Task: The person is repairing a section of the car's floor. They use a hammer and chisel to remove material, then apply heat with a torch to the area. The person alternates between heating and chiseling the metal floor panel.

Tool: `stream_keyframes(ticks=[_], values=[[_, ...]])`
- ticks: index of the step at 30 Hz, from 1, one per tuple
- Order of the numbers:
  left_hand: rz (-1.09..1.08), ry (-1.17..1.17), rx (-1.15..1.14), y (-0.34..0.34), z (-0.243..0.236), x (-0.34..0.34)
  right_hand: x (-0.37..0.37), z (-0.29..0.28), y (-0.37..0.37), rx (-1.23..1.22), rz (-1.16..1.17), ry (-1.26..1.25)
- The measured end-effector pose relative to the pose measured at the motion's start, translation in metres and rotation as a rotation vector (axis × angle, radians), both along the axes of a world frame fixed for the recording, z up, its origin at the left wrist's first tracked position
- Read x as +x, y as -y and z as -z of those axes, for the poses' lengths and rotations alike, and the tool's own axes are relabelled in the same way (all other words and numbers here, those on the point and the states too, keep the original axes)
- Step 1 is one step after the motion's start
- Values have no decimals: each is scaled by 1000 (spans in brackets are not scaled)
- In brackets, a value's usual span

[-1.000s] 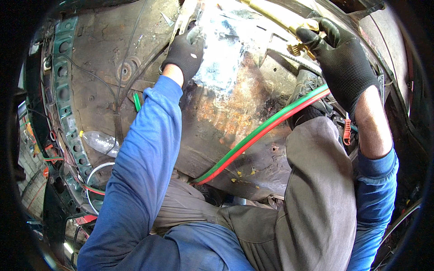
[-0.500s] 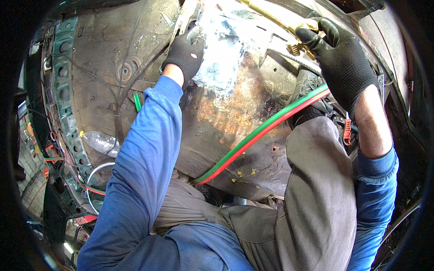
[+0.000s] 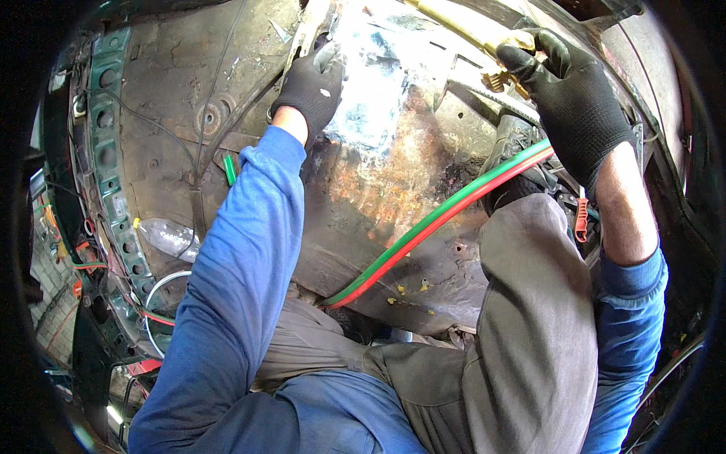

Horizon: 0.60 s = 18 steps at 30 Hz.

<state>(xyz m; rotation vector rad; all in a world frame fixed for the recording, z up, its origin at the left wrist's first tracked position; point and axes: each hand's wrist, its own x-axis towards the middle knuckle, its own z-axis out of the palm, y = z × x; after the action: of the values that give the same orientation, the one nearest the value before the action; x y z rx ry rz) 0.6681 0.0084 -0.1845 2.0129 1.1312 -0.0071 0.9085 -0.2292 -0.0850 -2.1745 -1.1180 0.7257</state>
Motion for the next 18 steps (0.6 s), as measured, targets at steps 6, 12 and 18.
stream_keyframes(ticks=[6, 12, 18], values=[[3, 15, -31, 1, 1, 1, -1, -7, -1, -52, 8, 12], [19, -29, 54, -4, 7, 1, 1, -9, -1, -54, -2, -14], [-18, 1, 8, 0, 8, 1, 0, -12, -3, -92, 11, 31]])
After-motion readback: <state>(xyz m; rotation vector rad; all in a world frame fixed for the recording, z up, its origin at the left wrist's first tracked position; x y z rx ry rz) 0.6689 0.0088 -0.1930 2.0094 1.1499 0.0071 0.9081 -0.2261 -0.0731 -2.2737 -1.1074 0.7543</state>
